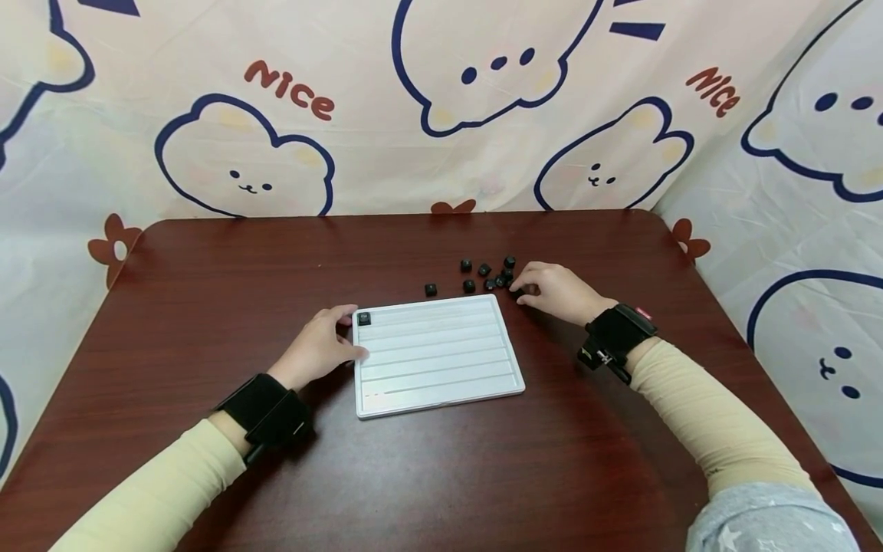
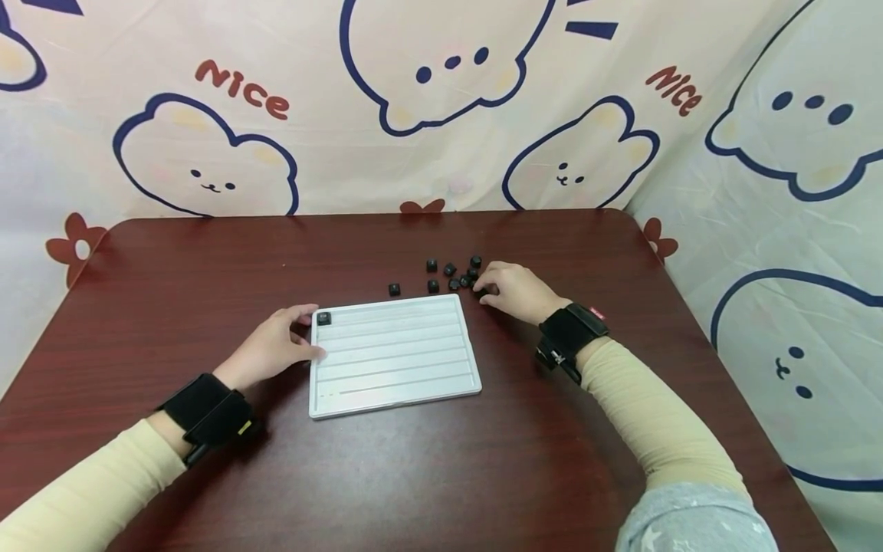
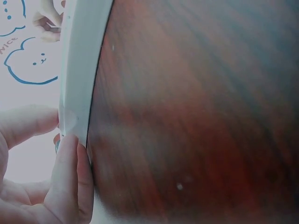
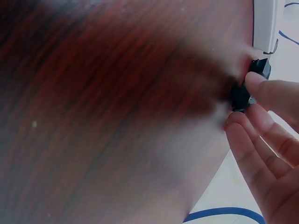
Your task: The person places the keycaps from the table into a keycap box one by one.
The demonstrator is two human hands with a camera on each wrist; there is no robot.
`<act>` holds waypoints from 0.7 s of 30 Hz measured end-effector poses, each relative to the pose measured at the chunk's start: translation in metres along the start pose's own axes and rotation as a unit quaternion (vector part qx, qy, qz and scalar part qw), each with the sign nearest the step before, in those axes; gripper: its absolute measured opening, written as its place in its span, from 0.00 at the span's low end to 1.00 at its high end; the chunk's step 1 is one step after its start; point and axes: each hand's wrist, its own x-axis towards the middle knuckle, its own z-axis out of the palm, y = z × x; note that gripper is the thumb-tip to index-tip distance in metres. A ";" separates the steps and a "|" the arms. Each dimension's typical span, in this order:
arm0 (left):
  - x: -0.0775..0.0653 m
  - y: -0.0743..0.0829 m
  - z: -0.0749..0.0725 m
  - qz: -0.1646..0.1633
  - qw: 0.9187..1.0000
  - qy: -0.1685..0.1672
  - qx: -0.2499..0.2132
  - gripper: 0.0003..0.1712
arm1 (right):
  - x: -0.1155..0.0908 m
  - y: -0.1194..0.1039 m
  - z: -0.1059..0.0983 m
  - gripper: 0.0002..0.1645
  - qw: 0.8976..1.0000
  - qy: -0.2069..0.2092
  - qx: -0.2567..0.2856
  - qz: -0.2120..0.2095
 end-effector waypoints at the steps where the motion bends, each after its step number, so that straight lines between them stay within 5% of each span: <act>1: 0.000 0.000 0.000 0.001 1.000 0.000 0.000 0.43 | 0.000 0.000 0.000 0.10 1.000 0.000 -0.001 -0.001; 12: 0.001 0.000 0.000 0.001 1.000 -0.002 -0.002 0.43 | 0.002 0.004 -0.003 0.12 0.999 0.008 -0.018 -0.043; 21: 0.000 0.000 0.000 -0.005 1.000 -0.004 0.002 0.44 | 0.008 -0.002 -0.004 0.12 0.998 -0.001 -0.008 0.070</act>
